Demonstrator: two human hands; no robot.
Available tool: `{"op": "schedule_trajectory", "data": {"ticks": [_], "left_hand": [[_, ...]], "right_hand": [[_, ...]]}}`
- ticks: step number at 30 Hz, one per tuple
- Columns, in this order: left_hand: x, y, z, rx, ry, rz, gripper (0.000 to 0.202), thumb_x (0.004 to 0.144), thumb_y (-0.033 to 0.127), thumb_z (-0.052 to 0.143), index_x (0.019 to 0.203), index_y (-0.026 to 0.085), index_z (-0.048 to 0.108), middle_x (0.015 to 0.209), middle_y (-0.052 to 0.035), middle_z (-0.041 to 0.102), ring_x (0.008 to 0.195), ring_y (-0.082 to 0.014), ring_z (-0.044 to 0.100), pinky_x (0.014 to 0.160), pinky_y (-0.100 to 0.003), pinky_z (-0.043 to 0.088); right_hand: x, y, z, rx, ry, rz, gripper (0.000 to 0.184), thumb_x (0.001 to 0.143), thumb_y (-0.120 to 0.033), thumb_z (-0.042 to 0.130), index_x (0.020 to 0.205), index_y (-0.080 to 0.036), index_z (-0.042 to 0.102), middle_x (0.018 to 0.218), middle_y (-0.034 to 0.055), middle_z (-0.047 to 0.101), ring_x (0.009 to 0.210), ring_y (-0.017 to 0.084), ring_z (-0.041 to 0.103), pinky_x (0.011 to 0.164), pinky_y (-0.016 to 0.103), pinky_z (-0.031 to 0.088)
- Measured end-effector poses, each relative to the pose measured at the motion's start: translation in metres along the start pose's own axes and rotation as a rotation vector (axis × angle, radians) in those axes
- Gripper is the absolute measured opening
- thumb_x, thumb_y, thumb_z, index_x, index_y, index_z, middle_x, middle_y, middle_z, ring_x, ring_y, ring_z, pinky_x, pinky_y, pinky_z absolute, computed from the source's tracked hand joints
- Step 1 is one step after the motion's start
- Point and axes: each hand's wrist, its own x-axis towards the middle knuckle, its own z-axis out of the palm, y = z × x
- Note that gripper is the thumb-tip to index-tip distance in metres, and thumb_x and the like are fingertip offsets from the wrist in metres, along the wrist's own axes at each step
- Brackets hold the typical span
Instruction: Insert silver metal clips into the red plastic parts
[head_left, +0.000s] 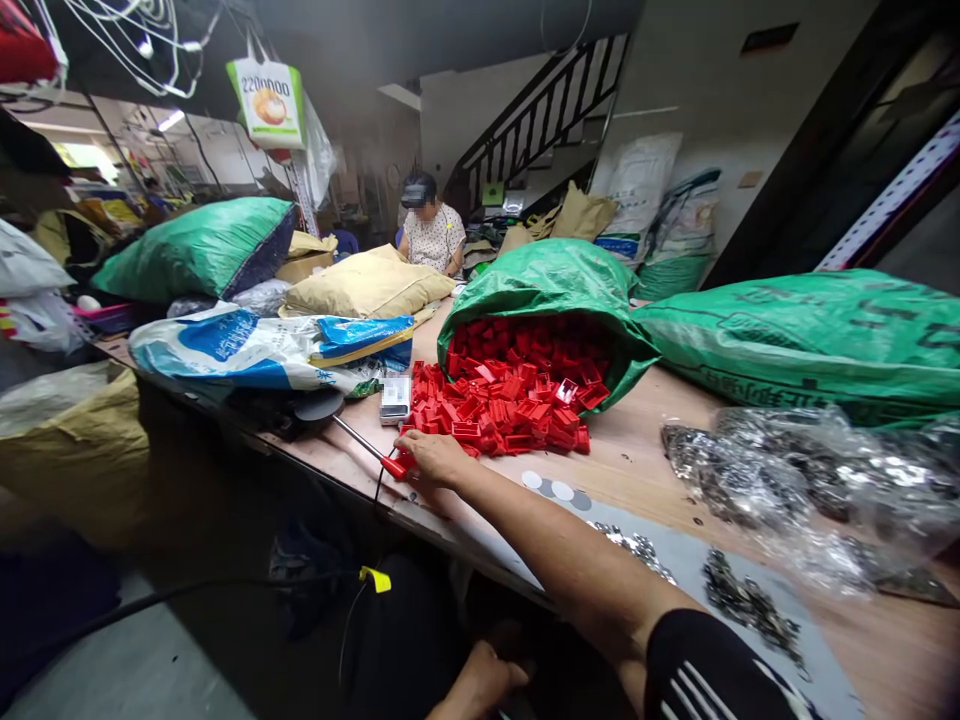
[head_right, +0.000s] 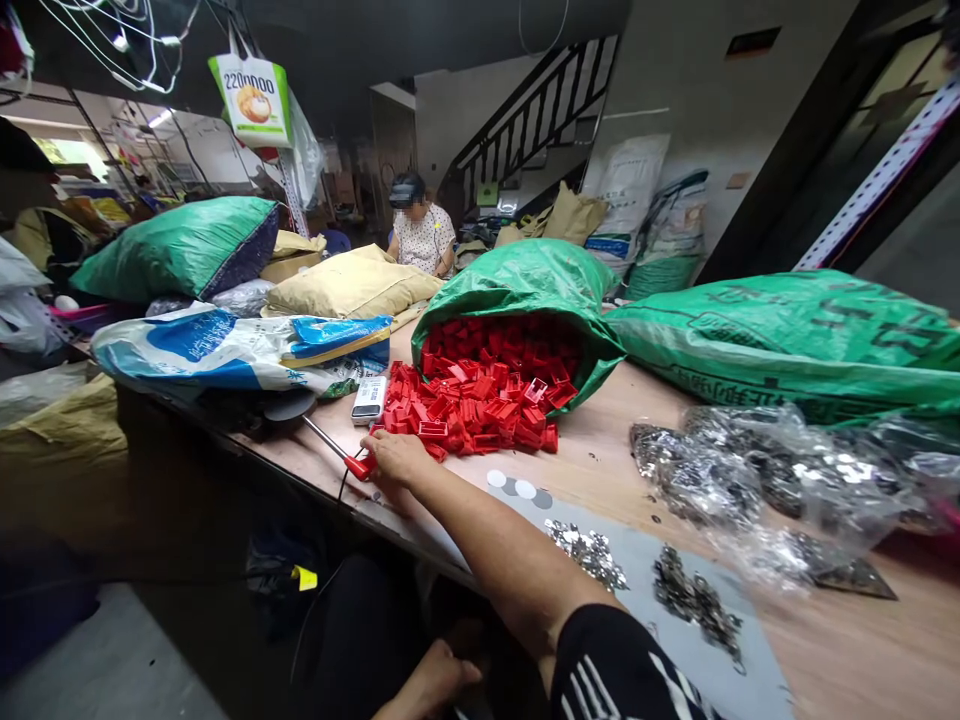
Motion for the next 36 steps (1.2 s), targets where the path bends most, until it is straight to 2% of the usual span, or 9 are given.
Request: {"op": "schedule_trajectory", "data": {"ticks": [5, 8, 17, 22, 26, 29, 32, 34, 36], "left_hand": [[-0.001, 0.001, 0.003, -0.022, 0.003, -0.02, 0.054, 0.048, 0.005, 0.066, 0.101, 0.012, 0.067, 0.095, -0.0077, 0.071, 0.1, -0.0285, 0.061, 0.09, -0.038, 0.044], [-0.003, 0.005, 0.004, -0.023, -0.003, -0.032, 0.054, 0.048, 0.005, 0.066, 0.101, 0.013, 0.068, 0.09, -0.0065, 0.071, 0.096, -0.0275, 0.062, 0.087, -0.038, 0.045], [-0.008, 0.009, 0.005, 0.017, 0.007, -0.016, 0.045, 0.053, 0.013, 0.07, 0.098, 0.014, 0.069, 0.092, -0.006, 0.07, 0.095, -0.0273, 0.062, 0.085, -0.037, 0.046], [-0.008, 0.006, 0.004, 0.031, -0.018, -0.003, 0.043, 0.053, 0.011, 0.066, 0.096, 0.014, 0.069, 0.091, -0.0047, 0.07, 0.095, -0.0263, 0.06, 0.084, -0.036, 0.046], [-0.003, 0.003, 0.001, 0.044, -0.042, 0.004, 0.039, 0.052, 0.008, 0.063, 0.09, 0.014, 0.07, 0.088, -0.0038, 0.069, 0.093, -0.0247, 0.06, 0.083, -0.034, 0.046], [0.001, 0.001, 0.001, 0.055, -0.045, 0.001, 0.038, 0.05, 0.005, 0.062, 0.086, 0.015, 0.07, 0.085, -0.0027, 0.069, 0.09, -0.0239, 0.06, 0.082, -0.033, 0.047], [0.003, 0.002, 0.001, 0.076, -0.033, -0.011, 0.035, 0.05, 0.004, 0.062, 0.082, 0.016, 0.071, 0.083, -0.0024, 0.07, 0.091, -0.0248, 0.061, 0.084, -0.035, 0.046], [0.003, 0.004, 0.0, 0.096, -0.029, -0.029, 0.034, 0.05, 0.003, 0.063, 0.081, 0.016, 0.071, 0.082, -0.0029, 0.07, 0.093, -0.0267, 0.062, 0.086, -0.036, 0.047], [0.001, 0.006, -0.003, 0.121, -0.025, -0.042, 0.036, 0.049, 0.004, 0.065, 0.082, 0.016, 0.072, 0.082, -0.0038, 0.071, 0.096, -0.029, 0.063, 0.088, -0.038, 0.047]], "right_hand": [[-0.013, 0.004, 0.003, -0.035, -0.017, 0.017, 0.026, 0.091, -0.036, 0.048, 0.114, -0.027, 0.055, 0.109, 0.0049, 0.06, 0.085, 0.018, 0.064, 0.059, 0.025, 0.043], [-0.032, 0.01, 0.0, -0.049, -0.017, 0.029, 0.025, 0.094, -0.039, 0.042, 0.107, -0.025, 0.058, 0.105, 0.005, 0.061, 0.082, 0.018, 0.063, 0.057, 0.024, 0.04], [-0.103, 0.039, -0.016, -0.049, -0.058, 0.027, 0.02, 0.092, -0.038, 0.049, 0.098, -0.024, 0.06, 0.101, 0.0037, 0.063, 0.08, 0.015, 0.062, 0.061, 0.023, 0.038], [-0.122, 0.051, -0.035, -0.041, -0.129, 0.068, 0.017, 0.084, -0.029, 0.058, 0.099, -0.025, 0.064, 0.098, 0.0041, 0.065, 0.082, 0.018, 0.062, 0.062, 0.023, 0.039], [-0.111, 0.059, -0.057, -0.012, -0.175, 0.082, 0.023, 0.079, -0.026, 0.064, 0.102, -0.028, 0.065, 0.103, 0.0028, 0.065, 0.094, 0.021, 0.062, 0.067, 0.025, 0.042], [-0.087, 0.064, -0.067, -0.007, -0.075, 0.159, 0.036, 0.081, -0.037, 0.064, 0.116, -0.03, 0.06, 0.119, 0.005, 0.059, 0.098, 0.022, 0.061, 0.073, 0.027, 0.045], [-0.056, 0.068, -0.067, -0.061, 0.03, 0.305, 0.067, 0.078, -0.051, 0.065, 0.138, -0.033, 0.041, 0.144, 0.0101, 0.038, 0.11, 0.027, 0.058, 0.084, 0.035, 0.046], [-0.039, 0.07, -0.061, -0.083, 0.02, 0.4, 0.083, 0.074, -0.061, 0.064, 0.144, -0.035, 0.029, 0.15, 0.0129, 0.027, 0.118, 0.032, 0.053, 0.09, 0.04, 0.044], [-0.029, 0.072, -0.053, -0.088, 0.007, 0.428, 0.086, 0.072, -0.063, 0.064, 0.144, -0.032, 0.031, 0.151, 0.0163, 0.025, 0.117, 0.034, 0.054, 0.09, 0.044, 0.045]]}}
